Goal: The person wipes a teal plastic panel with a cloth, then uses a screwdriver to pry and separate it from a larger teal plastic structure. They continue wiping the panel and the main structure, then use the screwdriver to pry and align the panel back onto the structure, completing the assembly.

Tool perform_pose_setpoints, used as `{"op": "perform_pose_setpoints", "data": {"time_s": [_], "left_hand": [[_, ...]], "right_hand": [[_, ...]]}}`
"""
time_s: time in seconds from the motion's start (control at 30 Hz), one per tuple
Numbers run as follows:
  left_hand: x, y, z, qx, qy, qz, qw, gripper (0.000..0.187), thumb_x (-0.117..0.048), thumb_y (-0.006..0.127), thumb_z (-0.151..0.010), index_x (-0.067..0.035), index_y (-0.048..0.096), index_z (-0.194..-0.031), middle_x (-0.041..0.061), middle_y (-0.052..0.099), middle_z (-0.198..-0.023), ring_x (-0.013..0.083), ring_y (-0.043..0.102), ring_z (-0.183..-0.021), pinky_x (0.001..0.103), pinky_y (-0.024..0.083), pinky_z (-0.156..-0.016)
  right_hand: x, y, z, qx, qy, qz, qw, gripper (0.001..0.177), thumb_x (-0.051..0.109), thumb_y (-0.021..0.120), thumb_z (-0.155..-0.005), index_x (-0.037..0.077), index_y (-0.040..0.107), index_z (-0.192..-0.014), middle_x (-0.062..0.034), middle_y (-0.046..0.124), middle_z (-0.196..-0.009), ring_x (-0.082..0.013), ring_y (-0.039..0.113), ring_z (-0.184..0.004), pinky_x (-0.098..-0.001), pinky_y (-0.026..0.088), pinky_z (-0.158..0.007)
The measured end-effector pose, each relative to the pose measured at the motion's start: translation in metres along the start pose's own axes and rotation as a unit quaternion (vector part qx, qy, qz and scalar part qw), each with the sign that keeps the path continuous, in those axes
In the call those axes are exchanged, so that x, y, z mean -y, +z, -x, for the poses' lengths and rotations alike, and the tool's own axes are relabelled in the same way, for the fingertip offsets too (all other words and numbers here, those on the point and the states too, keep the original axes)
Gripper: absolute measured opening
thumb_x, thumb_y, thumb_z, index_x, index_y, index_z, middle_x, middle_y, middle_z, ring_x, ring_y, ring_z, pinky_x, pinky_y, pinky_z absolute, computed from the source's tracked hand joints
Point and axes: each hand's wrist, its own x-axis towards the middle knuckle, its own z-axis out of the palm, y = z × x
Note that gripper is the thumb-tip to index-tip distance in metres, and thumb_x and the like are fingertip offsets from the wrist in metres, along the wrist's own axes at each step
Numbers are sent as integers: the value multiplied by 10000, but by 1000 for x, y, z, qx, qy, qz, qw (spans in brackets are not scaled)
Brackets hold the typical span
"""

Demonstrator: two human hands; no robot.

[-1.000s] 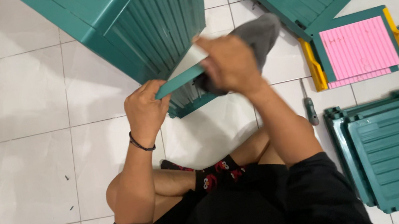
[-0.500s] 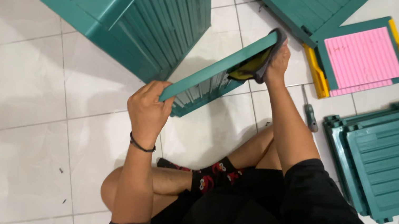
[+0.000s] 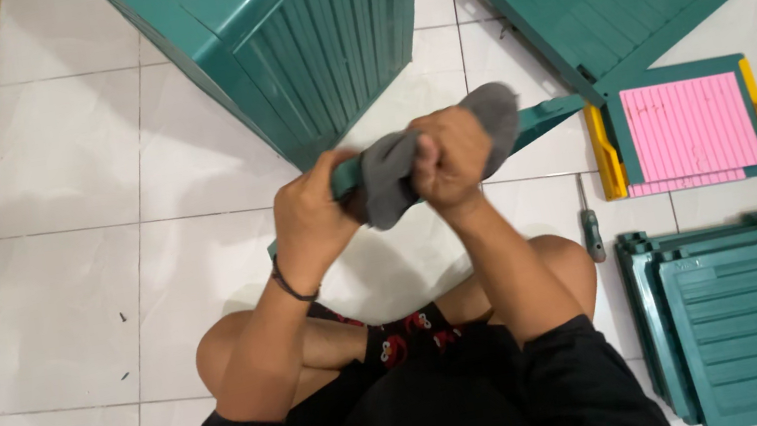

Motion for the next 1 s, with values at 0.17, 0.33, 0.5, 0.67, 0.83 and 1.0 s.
{"op": "perform_pose_setpoints", "data": {"time_s": [0.17, 0.33, 0.5, 0.67, 0.83, 1.0], "left_hand": [[59, 10, 31, -57, 8, 73, 996, 178, -48, 807, -814, -45, 685, -942, 132, 699, -756, 272, 702, -662, 323, 527, -600], [103, 10, 61, -43, -62, 133, 988, 117, -63, 810, -870, -25, 715, -928, 90, 722, -755, 137, 696, -656, 261, 526, -603], [122, 38, 78, -36, -97, 233, 967, 99, -41, 759, -938, -5, 666, -937, 78, 763, -850, 106, 705, -758, 243, 538, -672], [156, 42, 99, -58, -119, 202, 970, 134, -23, 798, -899, 2, 671, -933, 99, 726, -817, 97, 623, -688, 238, 501, -637], [185, 39, 119, -43, -117, 229, 965, 108, -15, 765, -915, -8, 658, -921, 89, 738, -902, 85, 651, -755, 226, 507, -664], [209, 43, 118, -52, -145, 215, 964, 146, -22, 790, -915, -6, 646, -925, 94, 748, -931, 83, 636, -773, 235, 513, -693]], "right_hand": [[-11, 7, 18, 60, 170, -59, 982, 243, 126, 473, -1097, -19, 631, -982, -164, 685, -903, -298, 685, -793, -370, 543, -738], [-55, -17, 33, 173, 84, 81, 978, 135, 117, 601, -1054, 33, 665, -970, -137, 664, -895, -372, 648, -873, -448, 509, -789], [-23, 15, 40, 226, 74, 113, 965, 41, 113, 692, -947, 88, 683, -916, -93, 672, -907, -345, 631, -851, -450, 481, -789], [-18, 24, 55, 223, 31, 69, 972, 118, 131, 699, -949, 48, 685, -1032, -83, 718, -1065, -310, 663, -937, -405, 500, -873], [-64, -8, 93, 125, -16, 10, 992, 173, 184, 640, -1021, 24, 659, -1082, -121, 725, -1117, -312, 690, -1026, -395, 565, -953], [-95, -73, 104, -159, 220, 184, 944, 274, 275, 481, -1125, 32, 609, -1111, -148, 703, -1046, -322, 682, -977, -437, 547, -931]]}}
